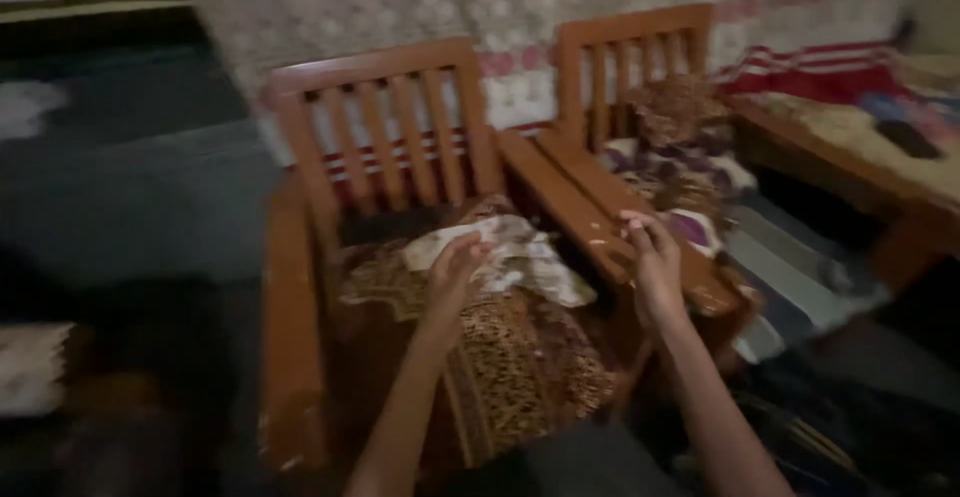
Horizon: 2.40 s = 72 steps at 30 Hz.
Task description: The person gathers various garments and items from a bed and floor, then folds them by hand and places them into neat stacks on nearby chairs. The items include shirts, pants, and other fabric pieces.
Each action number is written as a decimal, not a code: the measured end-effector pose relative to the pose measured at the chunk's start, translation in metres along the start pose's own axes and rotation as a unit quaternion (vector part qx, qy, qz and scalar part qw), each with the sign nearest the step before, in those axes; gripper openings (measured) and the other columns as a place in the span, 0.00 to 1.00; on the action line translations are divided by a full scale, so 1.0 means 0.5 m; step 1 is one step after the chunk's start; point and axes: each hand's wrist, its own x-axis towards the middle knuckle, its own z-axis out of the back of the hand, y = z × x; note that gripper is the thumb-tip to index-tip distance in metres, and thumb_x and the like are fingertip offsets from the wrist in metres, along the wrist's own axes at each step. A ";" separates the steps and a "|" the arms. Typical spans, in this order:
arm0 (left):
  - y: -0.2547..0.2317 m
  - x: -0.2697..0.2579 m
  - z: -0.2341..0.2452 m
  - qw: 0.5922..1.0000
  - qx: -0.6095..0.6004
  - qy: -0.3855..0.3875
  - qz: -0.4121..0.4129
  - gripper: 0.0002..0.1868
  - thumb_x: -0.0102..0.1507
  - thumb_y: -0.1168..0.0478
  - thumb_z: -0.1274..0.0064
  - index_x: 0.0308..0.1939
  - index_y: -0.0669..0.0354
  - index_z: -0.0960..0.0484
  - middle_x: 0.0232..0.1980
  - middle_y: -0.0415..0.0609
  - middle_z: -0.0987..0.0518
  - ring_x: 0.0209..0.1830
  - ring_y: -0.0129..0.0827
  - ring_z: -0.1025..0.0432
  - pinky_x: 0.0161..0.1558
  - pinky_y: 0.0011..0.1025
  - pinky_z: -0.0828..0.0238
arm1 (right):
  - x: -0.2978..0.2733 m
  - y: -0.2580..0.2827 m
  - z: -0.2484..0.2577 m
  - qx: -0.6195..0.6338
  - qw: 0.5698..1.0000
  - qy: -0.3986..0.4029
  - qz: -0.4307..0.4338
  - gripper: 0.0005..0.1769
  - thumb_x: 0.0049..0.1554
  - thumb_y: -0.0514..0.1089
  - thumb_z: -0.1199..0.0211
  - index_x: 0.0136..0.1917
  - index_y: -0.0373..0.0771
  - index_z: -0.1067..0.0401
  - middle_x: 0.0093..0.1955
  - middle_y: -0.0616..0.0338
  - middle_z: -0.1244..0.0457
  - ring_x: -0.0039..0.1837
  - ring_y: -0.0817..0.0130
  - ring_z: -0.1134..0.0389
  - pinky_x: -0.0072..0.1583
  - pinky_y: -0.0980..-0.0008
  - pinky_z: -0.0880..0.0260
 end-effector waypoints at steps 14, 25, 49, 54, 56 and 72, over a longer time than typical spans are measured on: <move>-0.198 -0.258 0.499 0.950 0.050 -0.301 -0.070 0.27 0.69 0.46 0.56 0.69 0.54 0.29 0.64 0.47 0.22 0.68 0.34 0.29 0.65 0.38 0.31 | -0.187 -0.105 -0.613 0.111 0.944 0.304 -0.059 0.27 0.65 0.60 0.47 0.64 0.36 0.27 0.62 0.51 0.36 0.67 0.61 0.34 0.65 0.51 0.27; -0.185 -0.365 0.640 0.940 0.033 -0.333 -0.057 0.34 0.69 0.39 0.65 0.74 0.54 0.36 0.70 0.51 0.26 0.73 0.37 0.34 0.70 0.41 0.36 | -0.325 -0.078 -0.785 0.130 0.905 0.368 -0.171 0.23 0.66 0.54 0.54 0.64 0.38 0.31 0.65 0.53 0.35 0.68 0.58 0.34 0.67 0.52 0.29; -0.196 -0.398 0.488 0.874 -0.340 -0.244 -0.246 0.46 0.65 0.28 0.74 0.80 0.48 0.51 0.82 0.55 0.46 0.82 0.53 0.51 0.73 0.67 0.53 | -0.277 -0.144 -0.719 0.450 0.736 0.402 -0.306 0.36 0.64 0.59 0.47 0.79 0.44 0.50 0.83 0.50 0.57 0.85 0.52 0.60 0.74 0.51 0.43; -0.199 -0.427 0.471 0.875 -0.316 -0.262 -0.257 0.46 0.65 0.28 0.74 0.80 0.49 0.50 0.82 0.56 0.45 0.82 0.51 0.50 0.75 0.61 0.53 | -0.278 -0.123 -0.702 0.456 0.717 0.420 -0.319 0.38 0.64 0.60 0.48 0.81 0.47 0.51 0.85 0.51 0.59 0.85 0.53 0.61 0.75 0.51 0.48; -0.194 -0.453 0.467 0.874 -0.307 -0.274 -0.258 0.46 0.65 0.28 0.73 0.80 0.49 0.49 0.82 0.56 0.44 0.82 0.50 0.50 0.75 0.60 0.54 | -0.286 -0.125 -0.700 0.460 0.705 0.431 -0.325 0.38 0.64 0.60 0.49 0.81 0.47 0.52 0.86 0.51 0.59 0.85 0.54 0.61 0.75 0.51 0.48; -0.200 -0.645 0.469 0.877 -0.298 -0.267 -0.266 0.44 0.68 0.31 0.71 0.78 0.57 0.45 0.81 0.58 0.42 0.83 0.48 0.50 0.77 0.55 0.54 | -0.439 -0.111 -0.667 0.423 0.747 0.415 -0.300 0.35 0.63 0.61 0.46 0.79 0.49 0.46 0.80 0.55 0.50 0.81 0.56 0.52 0.75 0.53 0.47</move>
